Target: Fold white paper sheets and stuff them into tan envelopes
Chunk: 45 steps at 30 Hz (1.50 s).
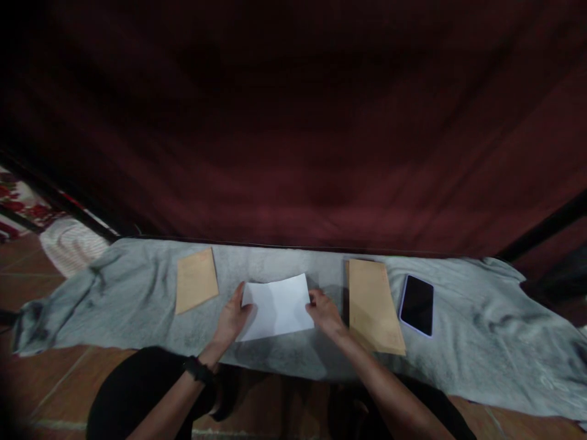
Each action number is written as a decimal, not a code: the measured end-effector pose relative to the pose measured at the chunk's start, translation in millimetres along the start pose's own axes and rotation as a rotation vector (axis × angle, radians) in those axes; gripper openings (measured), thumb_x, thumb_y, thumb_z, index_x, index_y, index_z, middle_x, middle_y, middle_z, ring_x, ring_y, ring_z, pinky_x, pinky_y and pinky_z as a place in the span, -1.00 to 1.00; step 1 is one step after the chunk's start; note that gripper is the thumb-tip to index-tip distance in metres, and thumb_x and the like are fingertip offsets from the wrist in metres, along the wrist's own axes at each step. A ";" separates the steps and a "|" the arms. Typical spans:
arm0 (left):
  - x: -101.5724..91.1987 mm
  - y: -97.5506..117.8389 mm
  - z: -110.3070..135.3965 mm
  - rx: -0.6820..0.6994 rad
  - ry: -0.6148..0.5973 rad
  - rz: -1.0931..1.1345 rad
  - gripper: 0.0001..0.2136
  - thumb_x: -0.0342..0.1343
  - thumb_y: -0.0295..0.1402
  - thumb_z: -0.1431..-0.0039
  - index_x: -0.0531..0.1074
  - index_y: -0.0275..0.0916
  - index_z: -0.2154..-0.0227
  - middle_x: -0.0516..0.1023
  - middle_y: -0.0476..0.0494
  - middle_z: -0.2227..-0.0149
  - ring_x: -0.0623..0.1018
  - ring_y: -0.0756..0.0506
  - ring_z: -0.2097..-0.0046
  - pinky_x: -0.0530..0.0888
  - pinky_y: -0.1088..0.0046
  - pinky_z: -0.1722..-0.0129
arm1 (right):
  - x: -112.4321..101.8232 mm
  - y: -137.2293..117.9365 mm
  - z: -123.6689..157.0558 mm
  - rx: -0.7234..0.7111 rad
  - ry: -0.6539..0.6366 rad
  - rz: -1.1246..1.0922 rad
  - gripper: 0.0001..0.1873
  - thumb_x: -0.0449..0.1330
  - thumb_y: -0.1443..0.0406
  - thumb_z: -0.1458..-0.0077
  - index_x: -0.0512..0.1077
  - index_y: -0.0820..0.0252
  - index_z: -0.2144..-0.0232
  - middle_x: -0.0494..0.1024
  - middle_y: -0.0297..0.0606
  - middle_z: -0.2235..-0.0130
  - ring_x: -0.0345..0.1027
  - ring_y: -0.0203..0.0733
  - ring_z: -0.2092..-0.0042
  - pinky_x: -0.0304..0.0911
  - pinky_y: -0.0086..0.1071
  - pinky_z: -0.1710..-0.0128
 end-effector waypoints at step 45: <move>-40.7 31.7 43.9 -0.100 -0.543 0.647 -0.54 0.04 -0.02 -0.26 0.49 -0.18 -0.09 0.51 -0.22 -0.16 0.42 -0.25 -0.24 0.25 0.07 -0.31 | 3.6 -68.6 84.0 -0.994 -0.202 0.837 -0.82 0.07 0.31 -0.33 0.48 0.06 0.14 0.60 -0.32 0.23 0.48 -0.22 0.23 0.30 -0.40 0.20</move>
Point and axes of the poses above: each hand's wrist, its own z-axis away from the middle knuckle, its own x-axis out of the palm, y = z × x, the point moved 3 cm from there along -z, towards the middle knuckle
